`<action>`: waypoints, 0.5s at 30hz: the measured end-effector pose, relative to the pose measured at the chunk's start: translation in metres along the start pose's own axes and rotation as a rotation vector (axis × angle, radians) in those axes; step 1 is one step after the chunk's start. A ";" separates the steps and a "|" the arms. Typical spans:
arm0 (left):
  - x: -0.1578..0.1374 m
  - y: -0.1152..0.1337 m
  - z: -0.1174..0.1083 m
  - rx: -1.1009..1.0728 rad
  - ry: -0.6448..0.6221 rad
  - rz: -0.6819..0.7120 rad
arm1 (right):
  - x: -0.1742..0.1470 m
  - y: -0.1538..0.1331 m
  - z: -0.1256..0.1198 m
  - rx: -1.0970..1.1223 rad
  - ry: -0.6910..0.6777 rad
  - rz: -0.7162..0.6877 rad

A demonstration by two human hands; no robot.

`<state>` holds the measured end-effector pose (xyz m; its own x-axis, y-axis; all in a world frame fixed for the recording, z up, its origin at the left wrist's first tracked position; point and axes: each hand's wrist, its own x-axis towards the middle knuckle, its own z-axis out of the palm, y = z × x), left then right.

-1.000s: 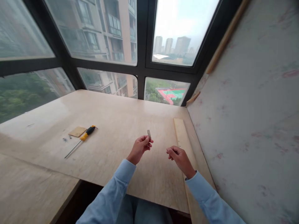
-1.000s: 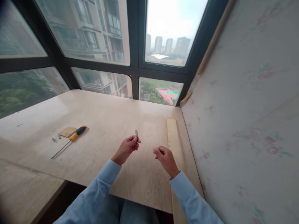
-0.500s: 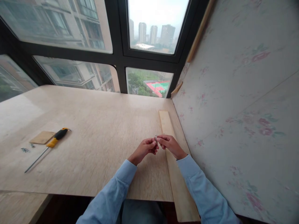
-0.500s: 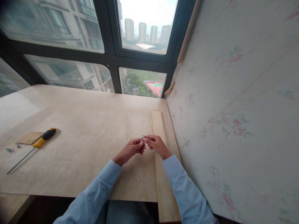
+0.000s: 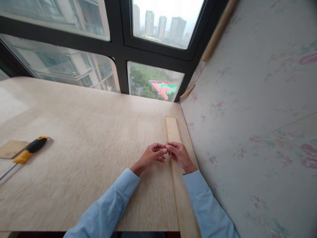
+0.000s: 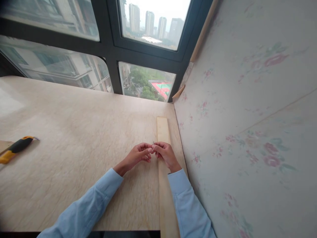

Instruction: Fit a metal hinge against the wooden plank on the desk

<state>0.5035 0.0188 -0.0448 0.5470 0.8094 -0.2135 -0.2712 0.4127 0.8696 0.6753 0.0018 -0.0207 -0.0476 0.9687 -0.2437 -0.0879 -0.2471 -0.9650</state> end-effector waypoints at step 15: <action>0.004 -0.003 -0.015 0.032 0.236 0.068 | 0.023 0.010 0.023 -0.068 0.040 -0.042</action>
<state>0.4947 0.0266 -0.0548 0.3274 0.9117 -0.2483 -0.2737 0.3430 0.8986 0.6501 0.0214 -0.0337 -0.0049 0.9788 -0.2049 -0.0211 -0.2049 -0.9785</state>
